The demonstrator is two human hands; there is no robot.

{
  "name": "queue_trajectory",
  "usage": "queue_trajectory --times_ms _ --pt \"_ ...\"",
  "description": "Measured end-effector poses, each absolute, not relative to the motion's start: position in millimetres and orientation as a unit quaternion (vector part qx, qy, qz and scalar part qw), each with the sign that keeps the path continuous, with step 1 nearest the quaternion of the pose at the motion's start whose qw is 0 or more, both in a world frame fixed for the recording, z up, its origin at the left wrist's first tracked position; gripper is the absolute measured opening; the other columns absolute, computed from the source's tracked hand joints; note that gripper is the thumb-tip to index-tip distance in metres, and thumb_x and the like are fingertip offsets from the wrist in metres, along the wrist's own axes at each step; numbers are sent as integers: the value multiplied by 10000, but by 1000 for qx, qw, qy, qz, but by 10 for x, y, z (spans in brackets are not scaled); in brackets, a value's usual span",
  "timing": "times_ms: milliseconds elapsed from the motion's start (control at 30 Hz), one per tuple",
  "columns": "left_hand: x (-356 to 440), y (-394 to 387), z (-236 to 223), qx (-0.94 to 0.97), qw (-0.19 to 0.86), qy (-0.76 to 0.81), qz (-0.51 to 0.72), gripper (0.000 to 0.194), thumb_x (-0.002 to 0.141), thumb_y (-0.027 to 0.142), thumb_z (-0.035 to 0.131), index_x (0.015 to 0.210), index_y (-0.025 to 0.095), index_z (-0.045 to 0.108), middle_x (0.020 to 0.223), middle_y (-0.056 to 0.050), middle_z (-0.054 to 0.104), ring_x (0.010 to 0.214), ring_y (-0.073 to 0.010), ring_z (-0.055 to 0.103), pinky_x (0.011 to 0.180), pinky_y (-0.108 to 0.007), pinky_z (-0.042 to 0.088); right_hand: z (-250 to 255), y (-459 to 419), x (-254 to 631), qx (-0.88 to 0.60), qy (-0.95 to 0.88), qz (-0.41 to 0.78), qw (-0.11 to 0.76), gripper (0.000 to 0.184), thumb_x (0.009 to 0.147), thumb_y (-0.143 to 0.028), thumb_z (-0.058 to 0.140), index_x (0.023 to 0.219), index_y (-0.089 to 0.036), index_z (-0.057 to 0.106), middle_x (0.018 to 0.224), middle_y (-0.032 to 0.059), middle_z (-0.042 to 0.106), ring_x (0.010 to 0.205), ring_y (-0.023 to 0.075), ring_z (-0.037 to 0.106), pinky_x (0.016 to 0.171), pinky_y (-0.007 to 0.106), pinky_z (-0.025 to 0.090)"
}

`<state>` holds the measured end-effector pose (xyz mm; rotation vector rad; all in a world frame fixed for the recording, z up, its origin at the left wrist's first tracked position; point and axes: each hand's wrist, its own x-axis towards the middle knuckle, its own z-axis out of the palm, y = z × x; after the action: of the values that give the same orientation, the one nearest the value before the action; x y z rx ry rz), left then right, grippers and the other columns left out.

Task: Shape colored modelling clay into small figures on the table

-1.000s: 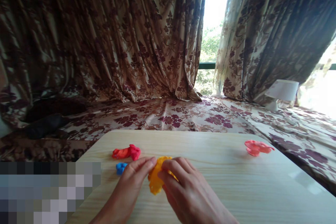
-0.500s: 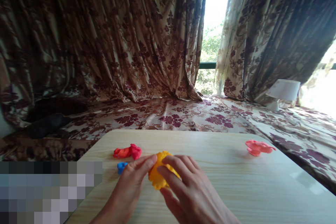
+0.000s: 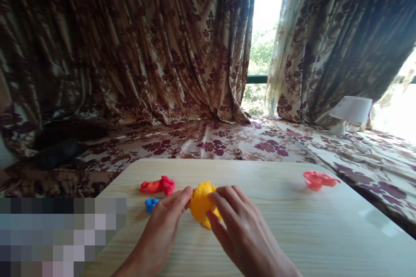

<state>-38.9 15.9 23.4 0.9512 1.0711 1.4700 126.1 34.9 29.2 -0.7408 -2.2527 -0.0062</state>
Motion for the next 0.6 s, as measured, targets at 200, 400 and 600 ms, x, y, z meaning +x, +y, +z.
queue_trajectory --times_ms 200,400,600 --pt "-398 151 244 409 504 467 600 237 757 377 641 755 162 741 691 -16 692 720 -158 570 681 -232 443 308 348 1262 -293 -888 24 354 155 898 -137 452 1012 -203 533 958 75 582 838 192 577 704 321 532" --pt "-393 156 267 396 479 493 609 223 671 363 709 747 158 749 656 -21 697 700 -170 588 655 -234 455 317 325 1265 -283 -899 23 335 174 877 -100 439 970 -203 545 946 71 575 817 190 563 682 318 529" --pt "-446 171 186 408 473 497 602 297 809 405 562 756 176 743 727 -25 711 771 -182 606 755 -259 453 317 344 1277 -281 -904 29 322 225 883 -85 431 1047 -211 519 993 85 556 844 210 535 690 352 520"
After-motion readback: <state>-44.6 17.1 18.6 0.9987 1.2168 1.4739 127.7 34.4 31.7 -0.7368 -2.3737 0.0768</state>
